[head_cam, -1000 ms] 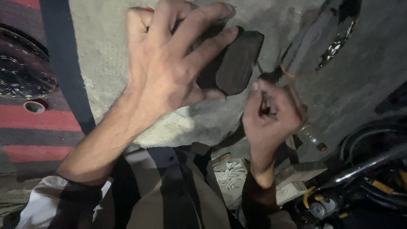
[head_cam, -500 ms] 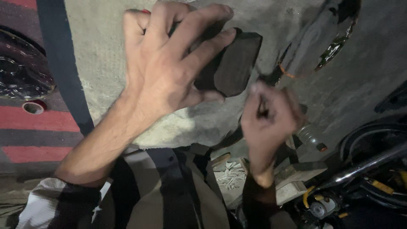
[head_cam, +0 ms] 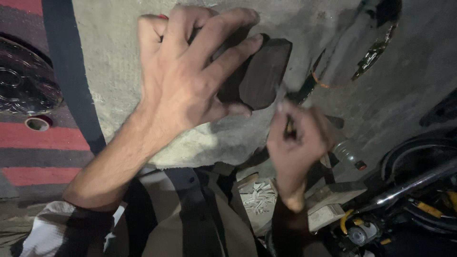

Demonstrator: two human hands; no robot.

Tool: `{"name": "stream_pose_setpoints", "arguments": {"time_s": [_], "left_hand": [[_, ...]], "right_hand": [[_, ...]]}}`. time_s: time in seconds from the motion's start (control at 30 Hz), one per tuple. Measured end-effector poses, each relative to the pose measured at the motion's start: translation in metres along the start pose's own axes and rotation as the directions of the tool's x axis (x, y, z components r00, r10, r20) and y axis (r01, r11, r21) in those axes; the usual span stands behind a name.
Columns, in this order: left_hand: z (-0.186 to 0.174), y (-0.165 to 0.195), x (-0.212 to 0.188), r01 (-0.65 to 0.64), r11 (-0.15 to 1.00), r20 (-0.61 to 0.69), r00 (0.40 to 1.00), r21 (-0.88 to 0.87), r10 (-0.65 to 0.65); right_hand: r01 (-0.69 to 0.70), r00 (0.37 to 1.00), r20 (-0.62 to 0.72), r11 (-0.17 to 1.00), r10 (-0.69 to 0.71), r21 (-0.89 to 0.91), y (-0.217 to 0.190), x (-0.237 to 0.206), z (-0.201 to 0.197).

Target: The person sits on the floor and works a round decorative metal plate resting on a padded cushion, using a small hand tool to engrave or emboss patterns into its surface. They occasionally pour liquid from a plastic bottle, reposition the plate, and at the end lift the plate up to view it.

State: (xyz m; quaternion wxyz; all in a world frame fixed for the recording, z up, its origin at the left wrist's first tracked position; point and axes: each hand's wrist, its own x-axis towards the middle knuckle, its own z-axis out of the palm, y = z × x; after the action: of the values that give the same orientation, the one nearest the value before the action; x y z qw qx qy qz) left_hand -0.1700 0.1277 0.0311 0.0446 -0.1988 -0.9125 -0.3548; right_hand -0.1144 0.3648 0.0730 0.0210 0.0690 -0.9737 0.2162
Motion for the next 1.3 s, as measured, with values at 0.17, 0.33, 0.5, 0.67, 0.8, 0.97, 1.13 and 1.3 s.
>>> {"name": "stream_pose_setpoints", "arguments": {"time_s": [0.17, 0.33, 0.5, 0.67, 0.8, 0.97, 1.13, 1.3], "left_hand": [[0.002, -0.001, 0.000, -0.005, 1.000, -0.007, 1.000, 0.004, 0.005], [-0.001, -0.002, -0.001, -0.005, 1.000, -0.013, 1.000, -0.011, 0.005], [-0.002, 0.000, 0.000, -0.014, 1.000, -0.001, 1.000, -0.027, 0.014], [-0.001, -0.001, 0.000, -0.009, 1.000, 0.013, 1.000, -0.012, 0.009], [0.002, -0.001, 0.000, -0.003, 1.000, -0.005, 1.000, 0.019, 0.003], [0.004, -0.002, 0.000, -0.009, 0.999, -0.017, 1.000, 0.041, 0.010], [0.003, -0.003, -0.002, -0.008, 1.000, -0.010, 1.000, 0.021, 0.008], [0.002, -0.001, 0.000, -0.007, 1.000, -0.021, 1.000, 0.003, 0.007]], "right_hand": [[-0.057, 0.998, 0.009, 0.998, 0.057, 0.004, -0.012, -0.008, 0.000], [0.016, 0.999, -0.033, 0.999, -0.015, 0.036, 0.015, 0.014, 0.010], [-0.093, 0.995, 0.033, 0.992, 0.090, 0.081, -0.006, -0.005, -0.001], [-0.109, 0.994, 0.009, 0.992, 0.109, 0.056, -0.015, -0.008, 0.000], [-0.060, 0.997, -0.043, 0.997, 0.062, 0.047, 0.005, 0.019, 0.009], [-0.023, 0.999, 0.022, 1.000, 0.023, 0.001, -0.007, 0.003, -0.003], [-0.119, 0.993, 0.025, 0.992, 0.118, 0.039, -0.016, -0.009, -0.001], [-0.037, 0.999, -0.023, 0.999, 0.038, 0.032, 0.003, 0.019, 0.008]]}}
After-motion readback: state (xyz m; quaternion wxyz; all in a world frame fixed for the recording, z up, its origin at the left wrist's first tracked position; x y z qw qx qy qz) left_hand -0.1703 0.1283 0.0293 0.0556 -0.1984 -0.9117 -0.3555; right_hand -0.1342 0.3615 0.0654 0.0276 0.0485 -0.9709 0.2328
